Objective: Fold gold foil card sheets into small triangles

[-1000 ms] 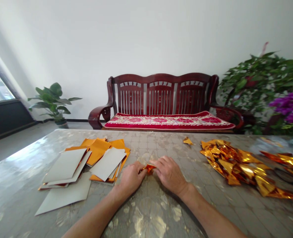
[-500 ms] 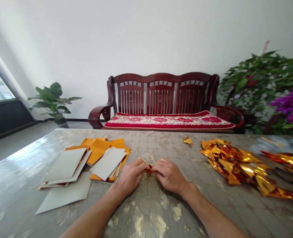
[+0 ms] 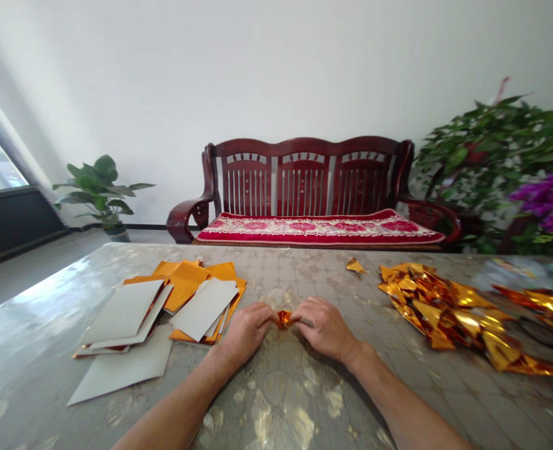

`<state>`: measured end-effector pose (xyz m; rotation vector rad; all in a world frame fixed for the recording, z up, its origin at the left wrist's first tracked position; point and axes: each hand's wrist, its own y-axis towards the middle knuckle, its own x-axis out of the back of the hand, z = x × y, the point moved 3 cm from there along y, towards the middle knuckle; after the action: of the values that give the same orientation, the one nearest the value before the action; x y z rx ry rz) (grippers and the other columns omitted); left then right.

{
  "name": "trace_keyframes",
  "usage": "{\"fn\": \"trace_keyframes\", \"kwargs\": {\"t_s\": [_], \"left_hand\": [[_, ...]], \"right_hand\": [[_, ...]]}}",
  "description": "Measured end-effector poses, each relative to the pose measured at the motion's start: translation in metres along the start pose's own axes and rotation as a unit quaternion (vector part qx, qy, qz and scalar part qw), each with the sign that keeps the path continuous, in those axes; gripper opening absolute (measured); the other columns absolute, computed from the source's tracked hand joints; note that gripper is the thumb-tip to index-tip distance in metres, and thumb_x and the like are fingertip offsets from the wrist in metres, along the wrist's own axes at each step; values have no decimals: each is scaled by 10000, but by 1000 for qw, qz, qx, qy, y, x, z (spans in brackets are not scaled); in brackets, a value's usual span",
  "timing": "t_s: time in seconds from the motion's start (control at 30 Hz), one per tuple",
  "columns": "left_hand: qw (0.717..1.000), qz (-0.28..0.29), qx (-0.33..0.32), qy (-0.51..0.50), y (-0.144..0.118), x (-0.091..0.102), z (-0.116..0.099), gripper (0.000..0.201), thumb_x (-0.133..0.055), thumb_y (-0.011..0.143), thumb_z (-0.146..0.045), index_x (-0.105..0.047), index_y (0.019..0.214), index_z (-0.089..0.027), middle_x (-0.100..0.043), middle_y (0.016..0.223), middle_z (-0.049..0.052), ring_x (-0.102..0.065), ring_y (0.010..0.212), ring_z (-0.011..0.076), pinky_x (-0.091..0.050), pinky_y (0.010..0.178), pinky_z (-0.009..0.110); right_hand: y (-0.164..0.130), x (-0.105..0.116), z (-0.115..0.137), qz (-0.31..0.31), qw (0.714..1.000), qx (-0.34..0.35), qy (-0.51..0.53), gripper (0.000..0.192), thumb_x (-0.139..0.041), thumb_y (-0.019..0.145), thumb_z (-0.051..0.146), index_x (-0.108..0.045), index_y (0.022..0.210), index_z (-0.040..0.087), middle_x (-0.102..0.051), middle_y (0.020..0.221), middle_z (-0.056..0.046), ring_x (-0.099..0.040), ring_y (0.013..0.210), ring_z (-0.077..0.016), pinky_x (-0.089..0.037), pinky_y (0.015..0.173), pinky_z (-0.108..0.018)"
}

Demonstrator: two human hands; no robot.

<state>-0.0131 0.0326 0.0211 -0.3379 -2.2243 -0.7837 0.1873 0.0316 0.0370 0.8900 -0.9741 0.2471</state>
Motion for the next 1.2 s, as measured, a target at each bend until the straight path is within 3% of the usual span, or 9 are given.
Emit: {"fn": "trace_keyframes", "kwargs": {"t_s": [0.5, 0.77, 1.2], "left_hand": [[993, 58, -3, 99, 1, 5, -6, 263, -439, 944, -138, -682, 996, -227, -686, 886, 22, -629, 855, 154, -442, 772, 225], [996, 73, 16, 53, 2, 5, 2, 321, -434, 887, -71, -691, 981, -239, -711, 942, 27, -647, 919, 160, -469, 828, 228], [994, 89, 36, 45, 3, -2, 1, 352, -439, 817, -19, -684, 953, -231, -717, 886, 6, -655, 848, 153, -440, 731, 211]], "right_hand": [[-3, -2, -4, -31, 999, 10, 19, 230, -543, 906, 82, -727, 909, 219, -679, 760, -24, -564, 753, -171, -425, 711, -285], [-3, -4, -5, -12, 999, 39, -1, 191, -591, 898, 102, -727, 941, 229, -720, 819, -19, -593, 803, -169, -452, 750, -291], [-5, -8, -8, 2, 1000, 0, -12, 104, -653, 901, 243, -756, 893, 259, -727, 769, 5, -630, 746, -145, -456, 688, -246]]}}
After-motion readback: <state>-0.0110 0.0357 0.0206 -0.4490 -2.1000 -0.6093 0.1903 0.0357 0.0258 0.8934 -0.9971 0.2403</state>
